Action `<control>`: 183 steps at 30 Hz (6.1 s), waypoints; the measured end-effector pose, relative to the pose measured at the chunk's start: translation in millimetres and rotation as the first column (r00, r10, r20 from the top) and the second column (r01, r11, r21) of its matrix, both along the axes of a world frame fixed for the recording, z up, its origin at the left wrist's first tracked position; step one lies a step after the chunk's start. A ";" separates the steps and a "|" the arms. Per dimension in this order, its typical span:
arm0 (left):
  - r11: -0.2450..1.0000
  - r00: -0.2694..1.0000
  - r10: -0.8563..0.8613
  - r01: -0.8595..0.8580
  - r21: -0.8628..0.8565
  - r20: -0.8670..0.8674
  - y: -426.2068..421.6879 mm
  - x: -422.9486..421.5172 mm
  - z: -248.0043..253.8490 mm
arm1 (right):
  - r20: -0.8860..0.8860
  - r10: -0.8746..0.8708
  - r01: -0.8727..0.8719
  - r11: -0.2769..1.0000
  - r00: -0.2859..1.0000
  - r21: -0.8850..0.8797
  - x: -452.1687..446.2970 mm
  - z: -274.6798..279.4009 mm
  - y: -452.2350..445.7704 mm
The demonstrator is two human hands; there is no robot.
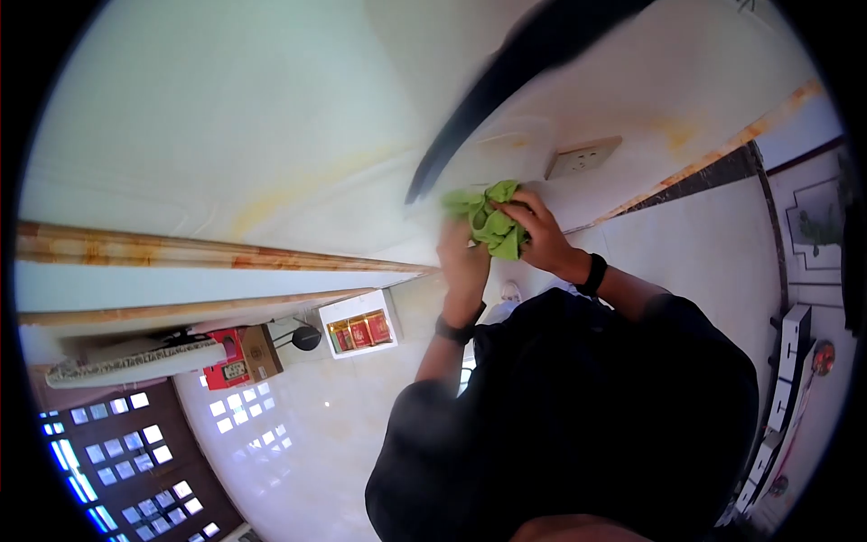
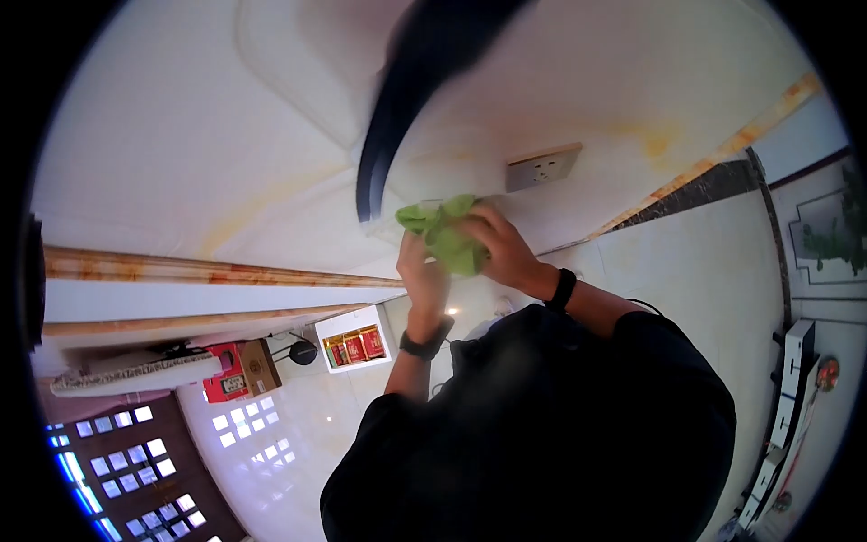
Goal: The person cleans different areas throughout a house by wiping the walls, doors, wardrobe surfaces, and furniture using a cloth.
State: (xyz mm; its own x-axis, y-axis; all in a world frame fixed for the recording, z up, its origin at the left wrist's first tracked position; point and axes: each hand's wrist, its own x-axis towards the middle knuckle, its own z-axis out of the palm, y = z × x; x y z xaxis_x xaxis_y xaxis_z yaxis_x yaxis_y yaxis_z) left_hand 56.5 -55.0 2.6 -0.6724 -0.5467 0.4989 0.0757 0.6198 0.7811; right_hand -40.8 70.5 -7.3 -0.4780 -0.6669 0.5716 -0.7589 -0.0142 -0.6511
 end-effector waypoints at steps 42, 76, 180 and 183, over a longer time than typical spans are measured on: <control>0.858 0.948 -0.307 0.239 -0.455 -0.080 179.3 -183.5 83.3 | -0.018 -0.502 0.425 0.751 0.865 -0.505 -165.8 30.2 167.0; 0.921 0.962 -0.196 0.247 -0.301 0.191 6.8 -28.7 -58.8 | -0.077 -0.208 0.198 0.973 0.975 -0.114 -30.9 -91.9 18.5; 0.973 0.988 -0.060 0.026 -0.228 -0.141 -105.5 54.7 11.8 | -0.207 -0.219 0.155 0.946 0.954 -0.285 50.9 3.9 -125.2; 0.976 0.995 -0.013 -0.010 -0.219 -0.101 -95.6 54.4 -4.9 | 0.136 -0.053 0.079 0.978 0.989 -0.192 57.4 6.0 -114.5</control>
